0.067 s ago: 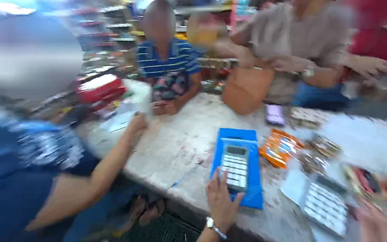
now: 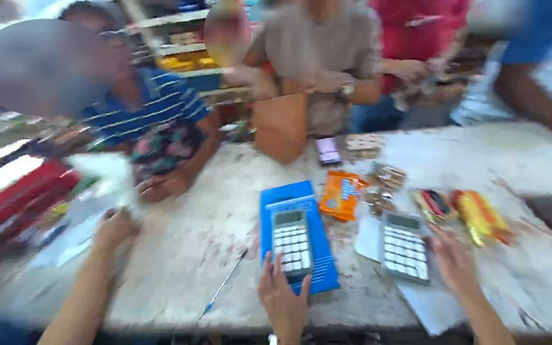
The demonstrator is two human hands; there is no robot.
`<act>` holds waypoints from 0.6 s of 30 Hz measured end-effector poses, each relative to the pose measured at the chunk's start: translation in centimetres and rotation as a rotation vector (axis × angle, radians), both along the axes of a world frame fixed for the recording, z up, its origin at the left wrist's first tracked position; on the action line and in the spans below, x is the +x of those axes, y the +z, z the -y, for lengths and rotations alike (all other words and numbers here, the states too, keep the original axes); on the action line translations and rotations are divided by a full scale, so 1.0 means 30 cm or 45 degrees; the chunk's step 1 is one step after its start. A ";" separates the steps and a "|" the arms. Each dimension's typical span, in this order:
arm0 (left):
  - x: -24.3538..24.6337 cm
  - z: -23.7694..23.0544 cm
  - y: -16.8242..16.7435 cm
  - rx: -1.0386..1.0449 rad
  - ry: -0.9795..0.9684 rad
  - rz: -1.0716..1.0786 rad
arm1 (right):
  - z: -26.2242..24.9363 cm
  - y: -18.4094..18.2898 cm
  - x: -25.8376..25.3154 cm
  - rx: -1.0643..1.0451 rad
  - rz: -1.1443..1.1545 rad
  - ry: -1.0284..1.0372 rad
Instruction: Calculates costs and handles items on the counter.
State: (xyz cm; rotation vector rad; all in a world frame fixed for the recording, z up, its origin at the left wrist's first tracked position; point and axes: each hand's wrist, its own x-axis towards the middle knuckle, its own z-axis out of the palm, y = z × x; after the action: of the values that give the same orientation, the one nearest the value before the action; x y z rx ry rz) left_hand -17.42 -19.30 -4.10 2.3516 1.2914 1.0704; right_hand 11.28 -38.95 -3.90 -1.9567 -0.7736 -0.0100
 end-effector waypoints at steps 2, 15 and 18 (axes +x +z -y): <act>-0.010 -0.024 0.018 -0.035 -0.021 -0.018 | -0.060 0.007 0.032 -0.020 0.055 -0.010; -0.008 -0.035 0.041 -0.108 -0.077 -0.012 | -0.052 0.015 0.015 -0.245 0.088 -0.029; -0.012 -0.038 0.023 -0.089 -0.066 0.002 | -0.055 0.020 0.008 -0.267 0.126 -0.023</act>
State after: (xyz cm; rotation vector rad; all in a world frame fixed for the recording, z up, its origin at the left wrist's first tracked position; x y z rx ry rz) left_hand -17.77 -18.16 -3.40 2.3193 1.2391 0.9955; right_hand 11.51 -37.30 -3.30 -2.1750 -0.8496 -0.0383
